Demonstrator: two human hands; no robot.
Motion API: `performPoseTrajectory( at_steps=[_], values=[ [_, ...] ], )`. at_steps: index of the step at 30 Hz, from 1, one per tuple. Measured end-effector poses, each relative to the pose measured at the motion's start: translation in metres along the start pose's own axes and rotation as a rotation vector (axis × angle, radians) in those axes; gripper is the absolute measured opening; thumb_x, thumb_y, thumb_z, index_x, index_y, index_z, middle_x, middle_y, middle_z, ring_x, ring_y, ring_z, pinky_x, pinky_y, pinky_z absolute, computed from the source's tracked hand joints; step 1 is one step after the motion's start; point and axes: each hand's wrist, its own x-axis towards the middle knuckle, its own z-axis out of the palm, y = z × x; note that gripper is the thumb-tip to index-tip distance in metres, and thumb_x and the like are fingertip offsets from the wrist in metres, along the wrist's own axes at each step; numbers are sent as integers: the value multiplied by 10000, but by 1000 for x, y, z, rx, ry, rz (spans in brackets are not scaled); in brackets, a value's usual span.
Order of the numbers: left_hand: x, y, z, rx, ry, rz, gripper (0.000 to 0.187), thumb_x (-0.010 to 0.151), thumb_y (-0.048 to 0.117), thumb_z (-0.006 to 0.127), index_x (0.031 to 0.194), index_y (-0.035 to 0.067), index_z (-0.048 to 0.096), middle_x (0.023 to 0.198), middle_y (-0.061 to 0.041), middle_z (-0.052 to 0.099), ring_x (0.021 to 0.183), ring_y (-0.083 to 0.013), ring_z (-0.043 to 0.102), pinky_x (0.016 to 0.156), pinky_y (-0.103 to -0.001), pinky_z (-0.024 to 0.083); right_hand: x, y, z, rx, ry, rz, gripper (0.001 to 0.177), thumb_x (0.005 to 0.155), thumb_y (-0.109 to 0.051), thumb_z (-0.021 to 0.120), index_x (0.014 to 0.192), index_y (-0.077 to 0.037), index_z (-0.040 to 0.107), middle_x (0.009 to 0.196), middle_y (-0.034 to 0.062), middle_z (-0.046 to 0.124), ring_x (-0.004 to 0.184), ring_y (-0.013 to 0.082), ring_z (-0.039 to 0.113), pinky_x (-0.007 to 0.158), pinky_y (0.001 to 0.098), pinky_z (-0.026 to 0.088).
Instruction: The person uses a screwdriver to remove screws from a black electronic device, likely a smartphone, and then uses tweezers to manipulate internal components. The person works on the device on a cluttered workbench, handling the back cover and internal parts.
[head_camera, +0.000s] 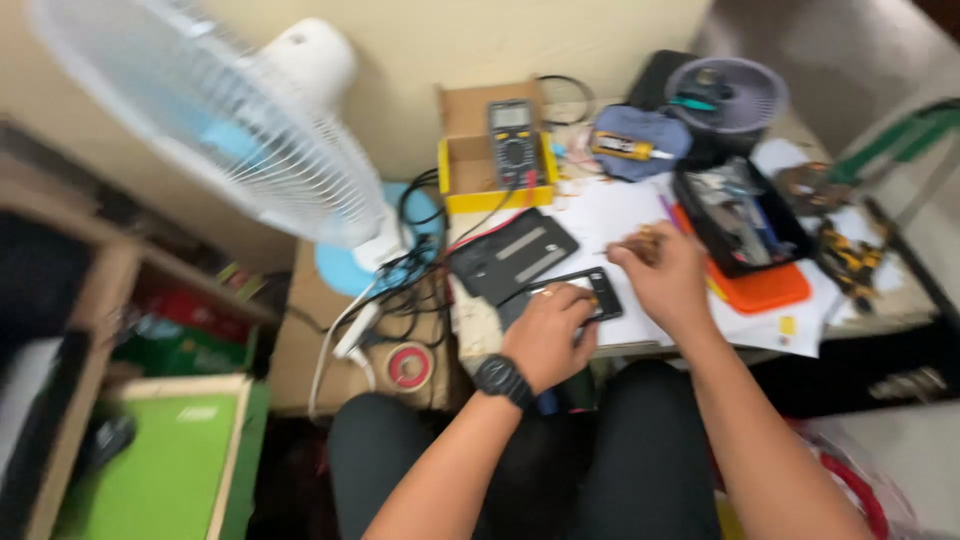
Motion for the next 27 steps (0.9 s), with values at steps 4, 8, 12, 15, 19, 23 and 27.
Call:
performPoseTrajectory(
  at_steps=[4, 8, 12, 15, 19, 23, 27],
  values=[
    [6, 5, -5, -18, -36, -110, 203, 947, 216, 810, 1115, 103, 815, 1203, -94, 791, 1255, -361, 778, 1015, -469, 633, -39, -33, -8, 113, -25, 80, 221, 944, -174, 1009, 1068, -85, 848, 932, 142, 838, 872, 200, 761, 838, 356, 620],
    [7, 34, -54, -202, 100, -362, 205, 1071, 172, 705, 1198, 65, 824, 1213, -118, 834, 1198, -355, 805, 1039, -463, 620, -87, -105, -31, 247, -15, 203, 189, 1031, -166, 931, 1073, -62, 778, 968, 121, 843, 940, 174, 804, 902, 328, 623],
    [-21, 104, -146, -869, 240, -932, 353, 1211, 440, 583, 1021, 173, 712, 807, 52, 660, 732, -55, 576, 590, -256, 427, -141, -151, -46, 96, -124, 293, 210, 1012, -274, 871, 1119, -94, 847, 1075, 72, 906, 1023, 185, 821, 955, 373, 597],
    [-92, 125, -146, -1416, 439, -1134, 374, 1167, 323, 731, 1385, 19, 748, 1034, -120, 811, 827, -141, 776, 785, -249, 681, -192, -160, -25, 349, -243, 247, 147, 1015, -86, 877, 978, -39, 744, 1079, 77, 933, 938, 94, 811, 737, 306, 677],
    [-144, 163, -176, -1429, 626, -1146, 226, 1176, 208, 770, 1296, 17, 763, 1011, -147, 829, 851, -168, 816, 816, -256, 701, -243, -192, -4, 555, -342, 70, 60, 1029, 20, 831, 1089, 24, 828, 1084, 140, 903, 942, 163, 858, 912, 269, 684],
    [-174, 185, -201, -1463, 713, -1224, 183, 1221, 192, 754, 1271, 17, 739, 1102, -169, 831, 922, -183, 827, 880, -275, 719, -273, -242, -7, 526, -299, 119, 45, 1055, 15, 861, 1052, 37, 822, 1022, 134, 865, 866, 117, 759, 854, 246, 607],
    [-189, 190, -205, -1505, 727, -1338, 190, 1223, 216, 779, 1233, 37, 716, 1104, -130, 808, 926, -190, 821, 852, -284, 734, -276, -268, -14, 146, -419, 342, 78, 1025, -165, 957, 1084, -113, 953, 792, 43, 845, 611, 114, 544, 602, 285, 414]
  ],
)
